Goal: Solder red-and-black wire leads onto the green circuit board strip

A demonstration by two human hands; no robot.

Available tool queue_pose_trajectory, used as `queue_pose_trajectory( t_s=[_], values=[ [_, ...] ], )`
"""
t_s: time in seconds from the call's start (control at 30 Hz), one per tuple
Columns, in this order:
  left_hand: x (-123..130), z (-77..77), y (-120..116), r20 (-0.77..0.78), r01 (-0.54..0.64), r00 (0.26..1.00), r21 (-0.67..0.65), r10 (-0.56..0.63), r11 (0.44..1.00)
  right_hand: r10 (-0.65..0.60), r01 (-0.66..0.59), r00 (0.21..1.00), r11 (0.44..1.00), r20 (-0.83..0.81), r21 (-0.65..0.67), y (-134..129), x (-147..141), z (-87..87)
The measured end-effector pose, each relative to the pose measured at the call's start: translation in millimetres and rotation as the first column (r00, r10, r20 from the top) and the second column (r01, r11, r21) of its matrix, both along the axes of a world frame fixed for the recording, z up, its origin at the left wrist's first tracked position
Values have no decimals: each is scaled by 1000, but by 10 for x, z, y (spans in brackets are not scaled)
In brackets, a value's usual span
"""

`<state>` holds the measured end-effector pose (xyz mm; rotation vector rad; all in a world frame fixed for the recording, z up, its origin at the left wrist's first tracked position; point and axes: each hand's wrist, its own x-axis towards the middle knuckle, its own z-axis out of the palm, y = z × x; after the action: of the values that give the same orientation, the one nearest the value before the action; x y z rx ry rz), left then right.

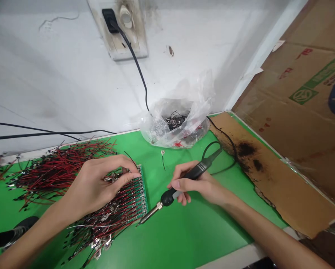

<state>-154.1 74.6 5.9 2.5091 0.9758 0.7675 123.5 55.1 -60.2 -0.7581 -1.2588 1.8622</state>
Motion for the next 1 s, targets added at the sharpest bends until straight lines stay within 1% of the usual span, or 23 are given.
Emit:
queue_pose_trajectory(
  t_s=[0.27, 0.43, 0.5, 0.63, 0.7, 1.0],
  values=[
    [-38, -8, 36, -11, -93, 995, 160, 96, 983, -9, 9, 1000, 1000, 1, 20, -5, 6, 4],
    [-35, 16, 40, 5, -74, 997, 260, 75, 963, -17, 17, 1000, 999, -1, 36, 1, 30, -13],
    [-30, 30, 43, 43, -102, 995, 282, 93, 954, -23, 23, 1000, 999, 2, 38, 0, 34, -6],
    [-37, 48, 59, 103, -190, 980, 251, 169, 949, -28, 28, 1000, 999, 12, 37, -10, 27, 39],
    [-48, 53, 70, 107, -211, 976, 224, 191, 951, -37, 36, 999, 999, 15, 37, -14, 21, 65],
    [-57, 87, 59, 53, -174, 985, 170, 167, 970, -83, 80, 995, 996, 48, 50, -15, 13, 123]
  ],
)
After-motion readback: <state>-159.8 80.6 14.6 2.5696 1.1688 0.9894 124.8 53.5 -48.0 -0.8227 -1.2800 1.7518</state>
